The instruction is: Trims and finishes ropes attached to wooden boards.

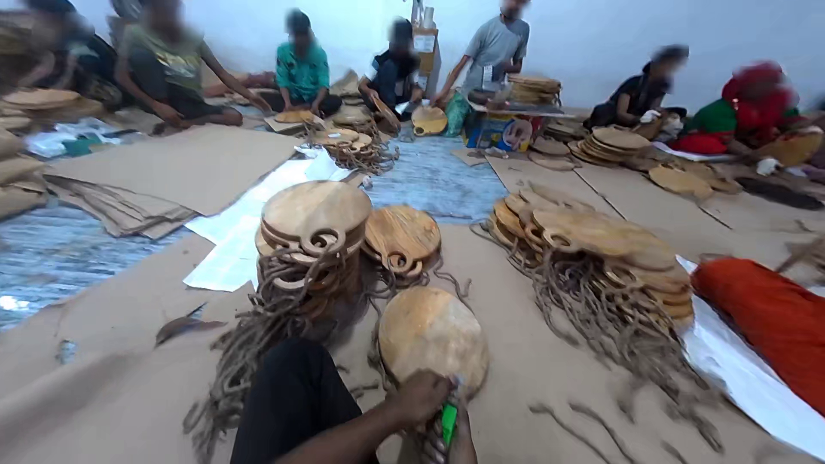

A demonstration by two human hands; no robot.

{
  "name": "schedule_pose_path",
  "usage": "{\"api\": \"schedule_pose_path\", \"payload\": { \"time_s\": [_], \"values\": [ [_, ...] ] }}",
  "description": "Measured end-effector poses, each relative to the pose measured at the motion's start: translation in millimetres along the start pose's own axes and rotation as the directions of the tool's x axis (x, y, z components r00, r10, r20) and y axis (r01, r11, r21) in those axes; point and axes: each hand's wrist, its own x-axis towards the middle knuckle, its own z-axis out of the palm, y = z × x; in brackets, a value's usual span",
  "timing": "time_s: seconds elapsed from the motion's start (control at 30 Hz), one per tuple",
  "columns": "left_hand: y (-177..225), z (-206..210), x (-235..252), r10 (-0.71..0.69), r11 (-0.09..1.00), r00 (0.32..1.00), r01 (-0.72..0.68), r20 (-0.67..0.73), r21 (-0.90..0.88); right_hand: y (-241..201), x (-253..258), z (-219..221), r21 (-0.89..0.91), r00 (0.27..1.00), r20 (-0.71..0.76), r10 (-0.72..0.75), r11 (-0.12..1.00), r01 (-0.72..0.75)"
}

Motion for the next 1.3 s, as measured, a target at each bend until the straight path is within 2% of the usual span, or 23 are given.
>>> {"api": "schedule_pose_path", "payload": {
  "time_s": [0.1, 0.27, 0.37, 0.5, 0.57, 0.63, 0.67, 0.7, 0.77, 0.83, 0.9, 1.0, 1.1, 1.17, 1.23, 1.27, 1.3],
  "values": [
    [4.5, -4.9, -4.7, -0.080, 0.997, 0.996, 0.080, -0.028, -0.002, 5.4, -1.5, 12.9, 0.081, 1.000, 0.008, -0.016, 0.997, 0.016],
    [-8.2, -8.8, 5.2, 0.008, 1.000, 0.993, -0.005, -0.118, 0.025, 13.0, -5.8, 28.5, 0.003, 0.997, -0.048, -0.067, 0.998, 0.067],
    [-5.3, -18.4, 4.8, 0.012, 0.993, 0.993, 0.003, -0.118, 0.122, 16.7, -11.3, 43.2, -0.089, 0.985, -0.164, -0.055, 0.995, 0.041],
    [-4.8, -17.7, 4.6, 0.010, 0.972, 0.996, 0.013, -0.094, 0.234, 24.0, -17.9, 60.4, -0.081, 0.950, -0.311, -0.024, 0.997, -0.002],
    [-4.7, -23.8, 3.3, -0.076, 0.965, 0.982, 0.116, -0.173, 0.234, 27.3, -30.4, 63.2, -0.188, 0.922, -0.361, -0.137, 0.979, 0.072],
    [-14.4, -65.4, 7.5, -0.309, 0.935, 0.906, 0.345, -0.290, 0.082, 15.9, -57.3, 52.9, -0.341, 0.836, -0.395, -0.380, 0.906, 0.250],
    [-23.9, -83.0, 12.3, -0.340, 0.933, 0.870, 0.359, -0.358, -0.014, -0.6, -67.7, 36.0, -0.334, 0.807, -0.406, -0.428, 0.892, 0.305],
    [-25.7, -86.5, 14.3, -0.331, 0.941, 0.858, 0.330, -0.393, -0.071, -14.3, -70.6, 15.4, -0.282, 0.802, -0.430, -0.415, 0.905, 0.318],
    [-10.4, -72.9, 18.3, -0.244, 0.970, 0.911, 0.230, -0.332, -0.084, -26.4, -53.3, -18.2, -0.226, 0.820, -0.424, -0.385, 0.922, 0.316],
    [-5.9, -46.8, 23.0, -0.192, 0.974, 0.958, 0.159, -0.212, -0.164, -29.4, -31.5, -39.2, -0.333, 0.851, -0.311, -0.424, 0.887, 0.321],
    [-13.2, -32.9, 20.9, -0.192, 0.960, 0.977, 0.168, -0.091, -0.224, -23.2, -12.2, -40.4, -0.444, 0.891, -0.180, -0.416, 0.843, 0.304],
    [-21.3, -33.0, 19.7, -0.201, 0.970, 0.979, 0.201, 0.013, -0.136, -14.0, 19.3, -20.6, -0.506, 0.910, -0.060, -0.411, 0.798, 0.327],
    [-19.4, -25.6, 17.1, -0.166, 0.980, 0.984, 0.171, 0.061, -0.096, -9.8, 36.8, -9.3, -0.551, 0.890, -0.114, -0.442, 0.773, 0.314],
    [-20.1, -25.2, 22.1, -0.158, 0.982, 0.987, 0.161, 0.038, -0.100, -12.1, 36.1, -13.2, -0.575, 0.882, -0.159, -0.444, 0.768, 0.282],
    [-12.0, -30.9, 23.9, -0.185, 0.973, 0.981, 0.173, -0.065, -0.155, -24.8, 17.0, -22.8, -0.530, 0.834, -0.261, -0.486, 0.794, 0.297],
    [-7.5, -34.7, 23.7, -0.200, 0.966, 0.967, 0.167, -0.158, -0.199, -35.0, 1.3, -30.9, -0.455, 0.772, -0.352, -0.529, 0.818, 0.353],
    [-5.6, -39.3, 24.4, -0.208, 0.959, 0.942, 0.144, -0.262, -0.244, -47.8, -17.4, -43.1, -0.367, 0.678, -0.456, -0.576, 0.816, 0.446]
  ]
}}
